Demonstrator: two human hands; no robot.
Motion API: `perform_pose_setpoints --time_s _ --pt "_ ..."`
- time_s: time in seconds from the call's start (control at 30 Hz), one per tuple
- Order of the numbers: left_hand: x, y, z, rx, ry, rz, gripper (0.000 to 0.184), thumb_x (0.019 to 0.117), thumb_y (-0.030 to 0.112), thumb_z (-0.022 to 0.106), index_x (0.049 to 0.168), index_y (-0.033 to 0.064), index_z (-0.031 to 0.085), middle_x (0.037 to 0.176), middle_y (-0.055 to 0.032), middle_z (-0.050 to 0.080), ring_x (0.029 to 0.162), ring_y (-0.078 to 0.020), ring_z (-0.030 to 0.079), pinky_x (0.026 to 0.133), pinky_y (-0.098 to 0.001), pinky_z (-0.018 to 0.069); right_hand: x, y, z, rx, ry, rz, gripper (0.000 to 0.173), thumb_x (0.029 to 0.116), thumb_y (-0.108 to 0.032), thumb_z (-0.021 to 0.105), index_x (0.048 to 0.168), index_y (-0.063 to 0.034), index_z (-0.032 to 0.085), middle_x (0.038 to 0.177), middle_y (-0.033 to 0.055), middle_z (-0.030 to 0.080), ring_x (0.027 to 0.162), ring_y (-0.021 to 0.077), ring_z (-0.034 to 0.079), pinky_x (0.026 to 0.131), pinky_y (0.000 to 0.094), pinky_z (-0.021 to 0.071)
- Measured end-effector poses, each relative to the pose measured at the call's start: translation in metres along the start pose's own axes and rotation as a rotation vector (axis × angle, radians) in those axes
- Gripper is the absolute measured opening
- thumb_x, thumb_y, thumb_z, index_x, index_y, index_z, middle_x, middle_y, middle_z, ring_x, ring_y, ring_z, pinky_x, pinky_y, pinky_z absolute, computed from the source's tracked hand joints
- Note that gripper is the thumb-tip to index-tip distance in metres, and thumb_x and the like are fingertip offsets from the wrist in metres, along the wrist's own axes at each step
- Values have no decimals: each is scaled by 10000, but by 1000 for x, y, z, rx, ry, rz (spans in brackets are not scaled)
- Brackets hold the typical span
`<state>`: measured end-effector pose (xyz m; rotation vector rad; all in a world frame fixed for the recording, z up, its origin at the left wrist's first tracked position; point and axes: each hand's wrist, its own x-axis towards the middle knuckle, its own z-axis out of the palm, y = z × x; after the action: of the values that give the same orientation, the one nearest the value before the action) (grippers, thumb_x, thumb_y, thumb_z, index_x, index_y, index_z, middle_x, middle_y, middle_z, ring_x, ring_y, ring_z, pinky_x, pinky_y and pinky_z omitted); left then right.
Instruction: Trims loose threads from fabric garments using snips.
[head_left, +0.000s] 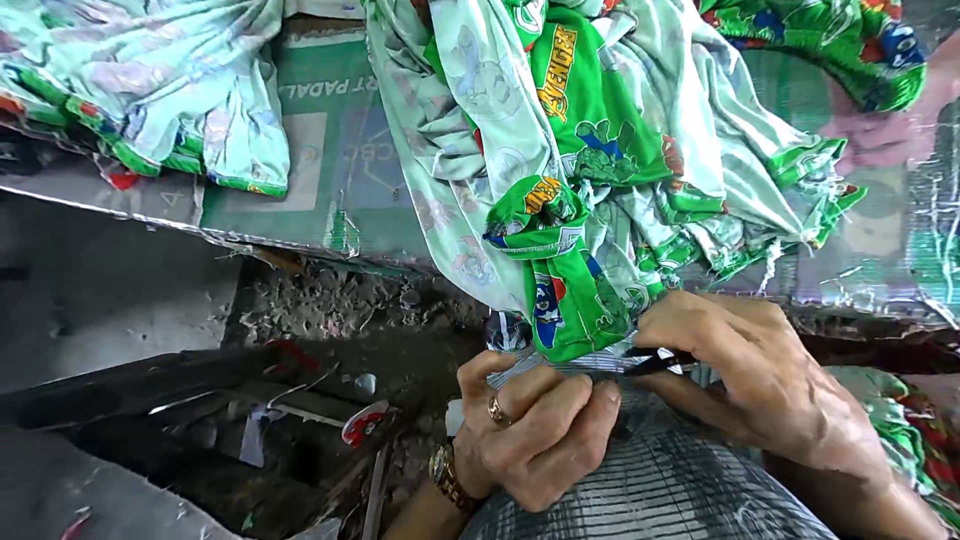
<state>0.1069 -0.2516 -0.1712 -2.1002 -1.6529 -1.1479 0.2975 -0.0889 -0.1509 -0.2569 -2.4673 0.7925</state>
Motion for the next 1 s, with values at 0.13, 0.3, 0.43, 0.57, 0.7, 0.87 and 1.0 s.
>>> perform_pose_setpoints --time_s 0.13,0.3,0.43,0.57,0.7,0.87,1.0 --pt "0 3 2 -18 1 -12 143 1009 214 608 1139 188 662 1003 19 633 949 -127 548 1031 -371 336 1 0 5 -112 35 -44 169 1039 -250 602 1081 -101 670 914 51 707 824 156 667 673 301 504" --pt "4 3 7 -24 -12 20 147 1021 189 575 1124 175 678 994 11 662 937 -144 552 996 -376 338 2 0 13 -87 116 -75 151 1037 -226 610 1077 -95 675 938 54 720 847 139 667 693 283 498" --pt "6 3 11 -41 -34 33 169 1026 183 550 1129 176 684 1055 13 696 969 -146 572 985 -381 348 3 3 19 -124 176 -59 132 1032 -211 618 1079 -99 671 961 59 722 863 152 669 704 294 502" --pt "8 3 10 -67 -34 56 146 1022 177 566 1121 163 672 1057 13 694 991 -142 577 1002 -382 348 5 6 23 -167 204 -65 118 1022 -195 628 1059 -95 680 961 67 731 868 166 676 704 310 499" --pt "9 2 13 -95 -23 54 143 1018 166 568 1114 151 673 1062 6 699 1020 -148 584 1008 -382 354 5 10 26 -144 230 -92 107 1020 -179 632 1056 -92 682 941 64 723 845 160 660 697 302 481" --pt "9 2 15 -105 -25 53 146 1019 162 567 1121 153 671 1074 8 698 1035 -149 585 1005 -384 359 4 14 30 -77 249 -120 93 1016 -160 636 1045 -91 691 919 55 724 811 145 644 695 291 472" --pt "9 2 15 -109 -36 73 156 1026 168 550 1124 157 671 1085 8 702 1053 -153 586 1015 -384 354 4 16 32 -54 247 -136 93 1013 -152 637 1041 -91 701 918 54 735 817 144 659 694 289 477"
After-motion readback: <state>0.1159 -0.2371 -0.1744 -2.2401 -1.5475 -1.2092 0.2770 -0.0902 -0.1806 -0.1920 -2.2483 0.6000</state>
